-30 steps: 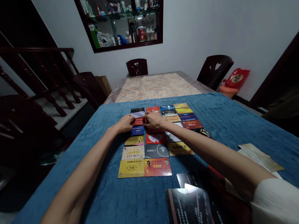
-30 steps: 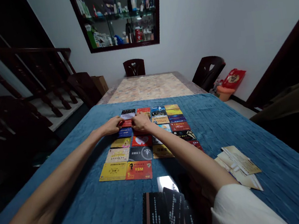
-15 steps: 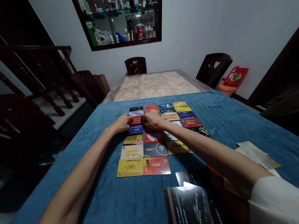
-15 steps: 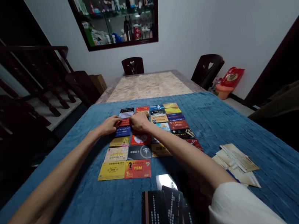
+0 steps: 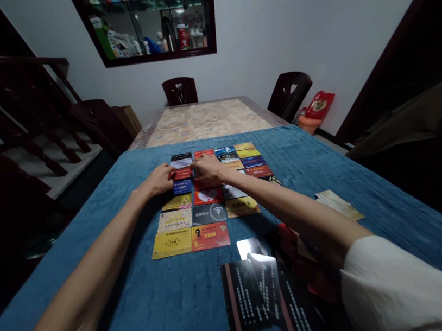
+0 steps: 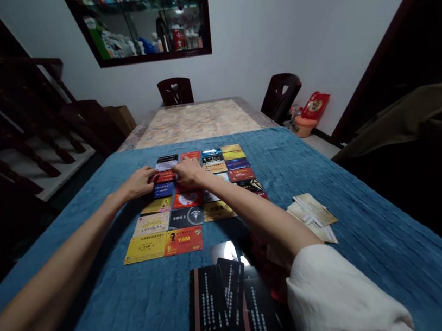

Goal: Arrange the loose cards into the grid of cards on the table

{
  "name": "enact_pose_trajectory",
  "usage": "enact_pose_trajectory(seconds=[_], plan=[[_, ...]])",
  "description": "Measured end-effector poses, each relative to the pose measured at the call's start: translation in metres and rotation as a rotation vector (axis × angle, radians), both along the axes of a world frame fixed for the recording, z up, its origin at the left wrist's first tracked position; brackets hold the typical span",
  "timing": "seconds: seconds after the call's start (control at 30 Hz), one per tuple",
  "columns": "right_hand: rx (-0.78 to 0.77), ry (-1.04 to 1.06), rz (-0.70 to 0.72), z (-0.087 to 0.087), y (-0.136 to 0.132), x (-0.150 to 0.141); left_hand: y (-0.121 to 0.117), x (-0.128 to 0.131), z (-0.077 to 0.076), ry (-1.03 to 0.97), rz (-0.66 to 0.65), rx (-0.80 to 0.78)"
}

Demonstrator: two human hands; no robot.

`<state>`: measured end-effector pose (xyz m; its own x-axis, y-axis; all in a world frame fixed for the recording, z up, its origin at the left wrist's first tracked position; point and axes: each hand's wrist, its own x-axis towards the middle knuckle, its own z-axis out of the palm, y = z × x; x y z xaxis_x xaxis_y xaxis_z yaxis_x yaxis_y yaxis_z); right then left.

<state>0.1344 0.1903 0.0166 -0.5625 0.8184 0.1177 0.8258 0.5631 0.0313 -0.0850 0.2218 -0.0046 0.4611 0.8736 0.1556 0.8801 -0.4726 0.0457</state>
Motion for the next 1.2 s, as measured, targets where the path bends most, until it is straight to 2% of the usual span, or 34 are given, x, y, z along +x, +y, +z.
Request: enact_pose_trajectory(seconds=[0.17,0.33,0.63,0.8,0.97,1.2], plan=[[0.012,0.006,0.011,0.006,-0.01,0.026,-0.012,0.01,0.001,-0.054,0.067,0.164],[0.073,0.071,-0.018,0.008,-0.029,0.06,-0.034,0.04,0.002,-0.133,0.048,0.279],[0.12,0.184,-0.068,0.005,-0.08,0.127,-0.092,0.116,0.004,-0.233,-0.123,0.246],[0.148,0.214,-0.075,-0.006,-0.118,0.163,-0.13,0.151,0.009,-0.224,-0.234,0.201],[0.154,0.313,-0.068,-0.024,-0.151,0.201,-0.159,0.179,0.01,-0.239,-0.325,0.165],[0.181,0.529,-0.061,-0.048,-0.171,0.236,-0.205,0.224,0.014,-0.258,-0.499,0.073]])
